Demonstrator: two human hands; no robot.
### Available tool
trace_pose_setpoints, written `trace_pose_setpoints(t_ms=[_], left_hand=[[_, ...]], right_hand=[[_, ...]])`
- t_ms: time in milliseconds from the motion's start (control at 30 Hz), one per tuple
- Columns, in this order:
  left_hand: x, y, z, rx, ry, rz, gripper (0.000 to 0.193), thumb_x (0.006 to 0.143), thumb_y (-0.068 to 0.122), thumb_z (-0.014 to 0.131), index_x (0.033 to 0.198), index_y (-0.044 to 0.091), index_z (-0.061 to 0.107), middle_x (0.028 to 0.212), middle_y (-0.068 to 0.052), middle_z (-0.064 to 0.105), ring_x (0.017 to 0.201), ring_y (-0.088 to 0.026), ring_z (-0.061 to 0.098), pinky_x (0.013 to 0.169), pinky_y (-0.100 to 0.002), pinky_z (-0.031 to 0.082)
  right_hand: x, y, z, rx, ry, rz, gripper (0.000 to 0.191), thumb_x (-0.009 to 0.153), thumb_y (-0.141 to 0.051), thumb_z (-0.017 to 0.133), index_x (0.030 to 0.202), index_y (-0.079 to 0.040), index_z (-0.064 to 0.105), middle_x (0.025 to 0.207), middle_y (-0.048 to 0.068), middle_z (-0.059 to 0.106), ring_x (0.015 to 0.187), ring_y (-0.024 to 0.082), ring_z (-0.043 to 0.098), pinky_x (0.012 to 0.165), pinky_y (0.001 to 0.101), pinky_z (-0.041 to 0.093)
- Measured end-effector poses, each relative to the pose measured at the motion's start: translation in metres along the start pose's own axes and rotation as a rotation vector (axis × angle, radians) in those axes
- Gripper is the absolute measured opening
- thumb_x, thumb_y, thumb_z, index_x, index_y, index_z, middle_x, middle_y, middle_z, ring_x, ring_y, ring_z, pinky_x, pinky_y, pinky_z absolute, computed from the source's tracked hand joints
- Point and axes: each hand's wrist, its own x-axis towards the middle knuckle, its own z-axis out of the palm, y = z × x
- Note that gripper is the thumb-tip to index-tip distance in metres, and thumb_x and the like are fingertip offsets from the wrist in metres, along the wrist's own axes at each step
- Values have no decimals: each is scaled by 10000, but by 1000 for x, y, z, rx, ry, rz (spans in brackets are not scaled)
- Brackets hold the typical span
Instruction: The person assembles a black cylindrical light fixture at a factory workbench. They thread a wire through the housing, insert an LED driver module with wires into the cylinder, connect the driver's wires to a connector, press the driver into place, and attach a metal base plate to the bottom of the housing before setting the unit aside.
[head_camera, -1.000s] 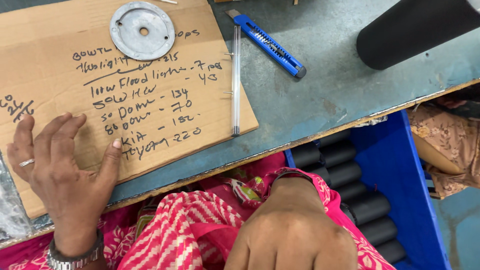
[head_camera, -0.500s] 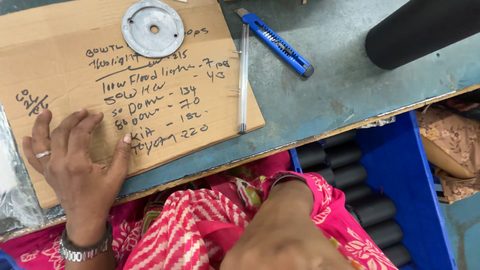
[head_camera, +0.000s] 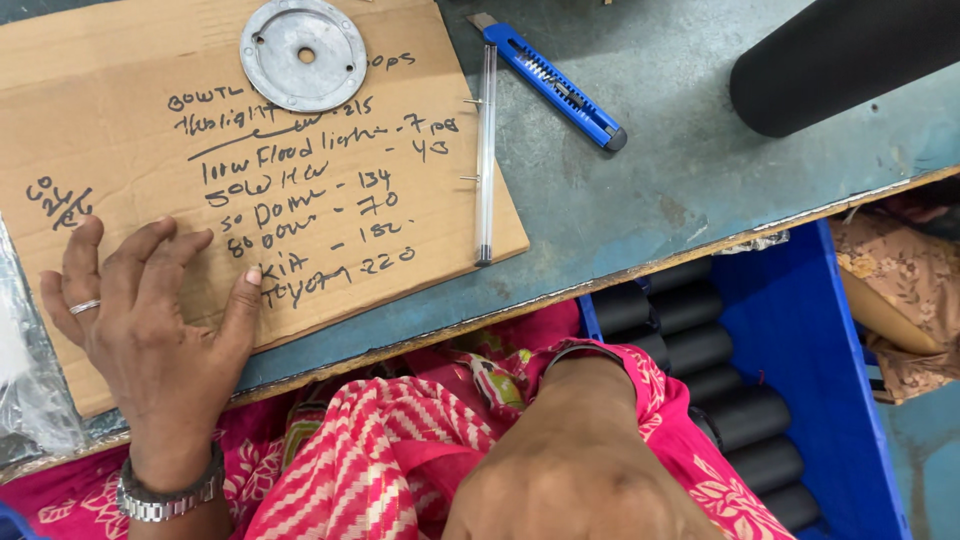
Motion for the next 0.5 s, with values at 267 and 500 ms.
trace_pose_setpoints(t_ms=[267,500], left_hand=[[2,2,-1,-3,-5,10,344,944,379,723,1152,112,664,1324,-79,587,1505,-376,332,1220,-617,100],[1,0,0,4,-6,27,343,939,374,730,1159,117,670,1331,-82,586,1509,-376,335,1224,-621,98]], right_hand=[[19,-5,-9,-51,5,-57,429,1067,-401,361,717,-155,331,693,88,376,575,333,450,545,527,357],[-9,-12,-10,-27,-48,8,371,1086,-241,331,737,-119,354,747,121,409,616,370,464,591,559,405]])
